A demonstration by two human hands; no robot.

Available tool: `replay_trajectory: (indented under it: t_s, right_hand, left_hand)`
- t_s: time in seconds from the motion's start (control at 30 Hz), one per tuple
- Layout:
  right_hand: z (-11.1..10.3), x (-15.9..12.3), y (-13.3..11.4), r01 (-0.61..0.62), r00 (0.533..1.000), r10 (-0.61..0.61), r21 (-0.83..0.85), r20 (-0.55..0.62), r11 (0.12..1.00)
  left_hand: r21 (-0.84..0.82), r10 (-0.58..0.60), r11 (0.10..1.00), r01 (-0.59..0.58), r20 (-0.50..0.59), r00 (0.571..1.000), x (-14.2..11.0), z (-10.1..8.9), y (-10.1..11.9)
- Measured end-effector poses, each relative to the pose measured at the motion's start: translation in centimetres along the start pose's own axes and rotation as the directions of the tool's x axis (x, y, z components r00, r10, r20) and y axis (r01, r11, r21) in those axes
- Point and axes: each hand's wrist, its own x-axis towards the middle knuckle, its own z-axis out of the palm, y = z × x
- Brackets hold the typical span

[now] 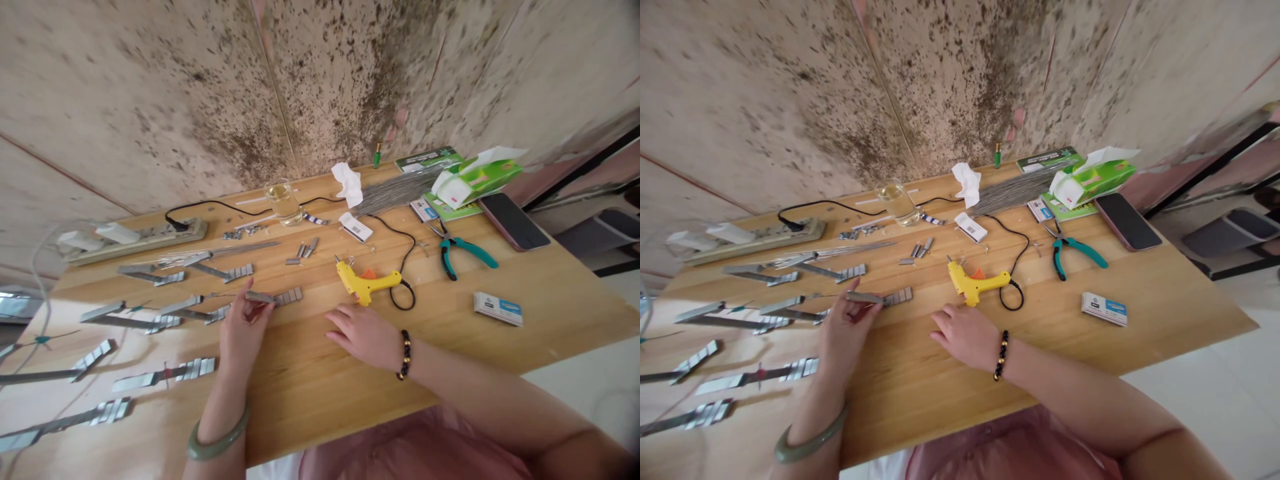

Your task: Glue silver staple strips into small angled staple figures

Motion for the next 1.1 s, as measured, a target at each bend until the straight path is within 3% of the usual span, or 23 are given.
replay_trajectory:
  t_s: [0.5,1.1]
  right_hand:
    - [-0.07,0.00,-0.04,0.000,1.000,0.000,0.000,-0.007,1.000]
    - [-0.12,-0.02,-0.05,0.007,1.000,-0.007,0.004,-0.014,1.000]
  left_hand:
    - [0.128,-0.001,0.992,0.002,-0.009,1.000,-0.05,-0.30,0.11]
    - [0.172,-0.004,0.985,0.003,0.001,1.000,-0.09,-0.42,0.33]
